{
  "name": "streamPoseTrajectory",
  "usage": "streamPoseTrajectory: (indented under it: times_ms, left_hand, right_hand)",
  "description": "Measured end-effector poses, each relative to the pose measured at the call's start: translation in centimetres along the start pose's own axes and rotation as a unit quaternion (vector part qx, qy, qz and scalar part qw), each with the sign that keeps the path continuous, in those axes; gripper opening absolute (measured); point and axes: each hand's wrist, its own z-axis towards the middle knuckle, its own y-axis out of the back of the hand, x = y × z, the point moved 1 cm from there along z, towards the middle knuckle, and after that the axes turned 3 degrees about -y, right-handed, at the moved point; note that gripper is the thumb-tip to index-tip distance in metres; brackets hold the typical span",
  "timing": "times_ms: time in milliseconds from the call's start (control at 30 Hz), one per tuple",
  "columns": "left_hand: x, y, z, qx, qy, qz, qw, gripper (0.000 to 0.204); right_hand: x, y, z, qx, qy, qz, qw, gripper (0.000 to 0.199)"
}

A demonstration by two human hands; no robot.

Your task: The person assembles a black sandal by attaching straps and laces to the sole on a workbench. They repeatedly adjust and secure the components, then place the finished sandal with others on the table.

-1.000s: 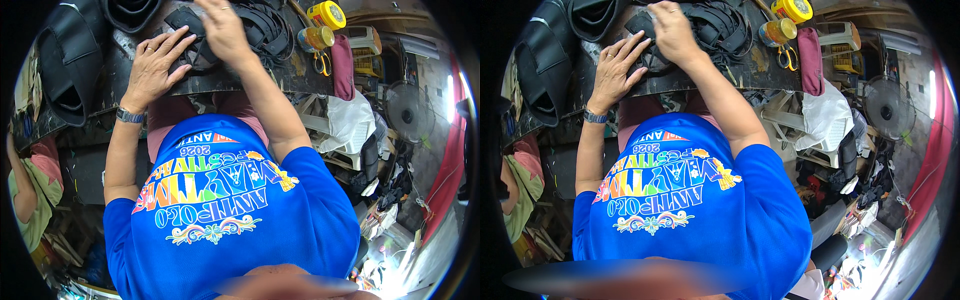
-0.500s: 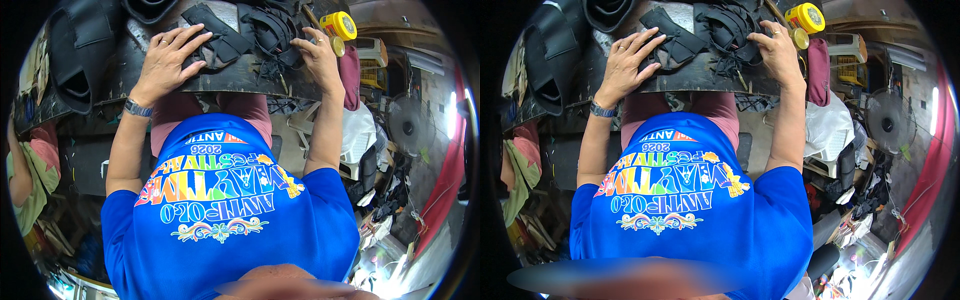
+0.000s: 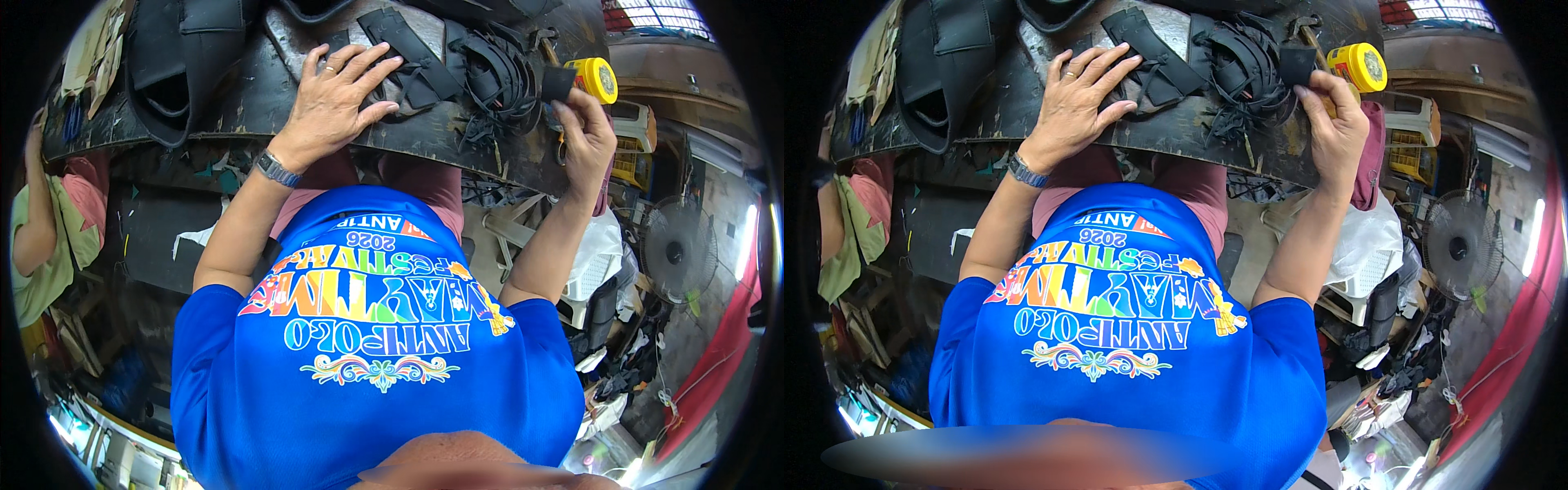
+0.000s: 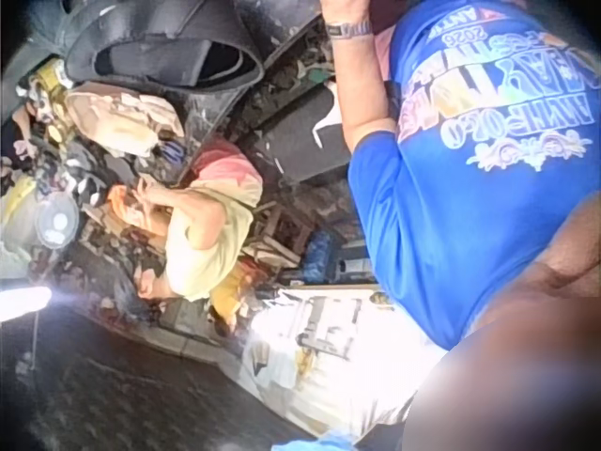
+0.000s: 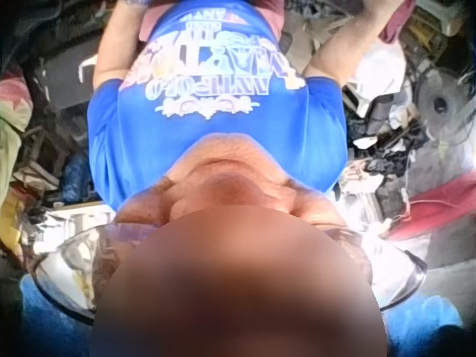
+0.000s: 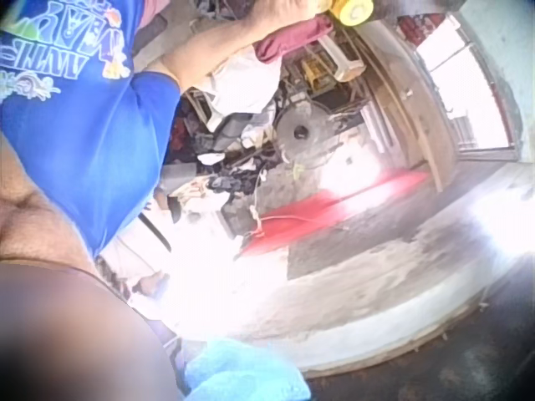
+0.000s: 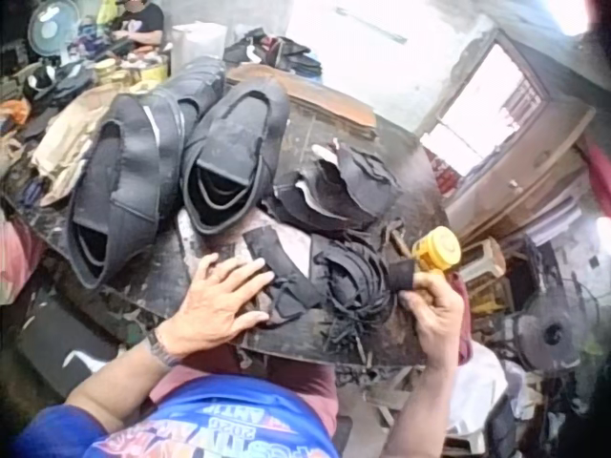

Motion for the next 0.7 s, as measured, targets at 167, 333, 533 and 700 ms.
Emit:
streamPoseTrajectory:
  times_ms: [167,333,533,700]
  left_hand:
    - [0.4,0.9,0.4,0.032,0.003,-0.042,0.999,0.052]
    - [3.4,2.0,0.6,0.032,-0.028,-0.191,0.981,0.039]
    - [4.7,3.4,-1.8,-0.113,0.052,-0.245,0.961,0.026]
    - [3.7,3.8,-2.1,-0.16,0.057,-0.271,0.947,0.028]
  right_hand:
    - [4.5,-8.7,-3.1,0.11,-0.012,0.304,0.946,0.025]
    - [4.5,-18.5,-2.2,0.215,-0.084,0.282,0.931,0.02]
    - [2.9,-21.6,-1.5,0.183,-0.052,0.183,0.964,0.016]
    - [3.6,-22.7,-2.1,0.126,0.03,-0.002,0.992,0.026]
